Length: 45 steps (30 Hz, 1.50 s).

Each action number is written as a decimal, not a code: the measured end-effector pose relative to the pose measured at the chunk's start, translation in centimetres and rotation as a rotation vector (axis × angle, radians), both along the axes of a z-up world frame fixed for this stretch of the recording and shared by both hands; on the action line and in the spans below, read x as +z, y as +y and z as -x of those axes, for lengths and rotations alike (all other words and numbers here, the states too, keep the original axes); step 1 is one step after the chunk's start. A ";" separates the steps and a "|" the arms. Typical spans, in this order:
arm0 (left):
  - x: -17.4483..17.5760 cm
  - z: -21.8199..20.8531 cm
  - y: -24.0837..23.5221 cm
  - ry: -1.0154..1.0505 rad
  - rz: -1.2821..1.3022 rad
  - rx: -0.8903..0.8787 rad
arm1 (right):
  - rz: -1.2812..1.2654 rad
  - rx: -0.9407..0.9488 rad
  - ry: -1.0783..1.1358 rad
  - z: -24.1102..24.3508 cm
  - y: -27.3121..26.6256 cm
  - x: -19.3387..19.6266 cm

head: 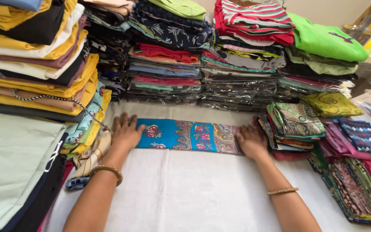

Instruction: The person folds various pieces of clothing, including a red and green garment, a patterned scarf, a teal shirt, and several other patterned fabrics. They unfold each item, fold it neatly into a smaller rectangle, and place it on a growing stack to the right.

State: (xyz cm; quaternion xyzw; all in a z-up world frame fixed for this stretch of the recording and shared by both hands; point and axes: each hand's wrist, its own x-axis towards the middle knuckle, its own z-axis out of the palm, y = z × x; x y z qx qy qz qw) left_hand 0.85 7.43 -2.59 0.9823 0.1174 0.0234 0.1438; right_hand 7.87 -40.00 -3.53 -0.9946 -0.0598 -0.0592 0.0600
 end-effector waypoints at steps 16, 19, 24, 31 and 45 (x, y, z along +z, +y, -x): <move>0.4 0.5 2.0 -0.620 0.133 0.171 | -0.218 -0.073 -0.408 1.3 -1.7 1.3; 3.9 1.3 3.4 -0.531 0.243 0.109 | -0.354 -0.080 -0.351 3.6 -2.1 6.3; 5.2 4.7 3.6 -0.418 0.075 0.032 | -0.321 -0.098 -0.254 9.1 -3.1 11.3; -2.2 7.0 -0.4 -0.219 -0.206 0.011 | 0.146 -0.173 -0.143 13.6 -2.1 6.1; 2.7 12.8 -17.6 -0.052 0.042 -0.505 | 0.011 0.371 -0.063 15.6 11.5 2.5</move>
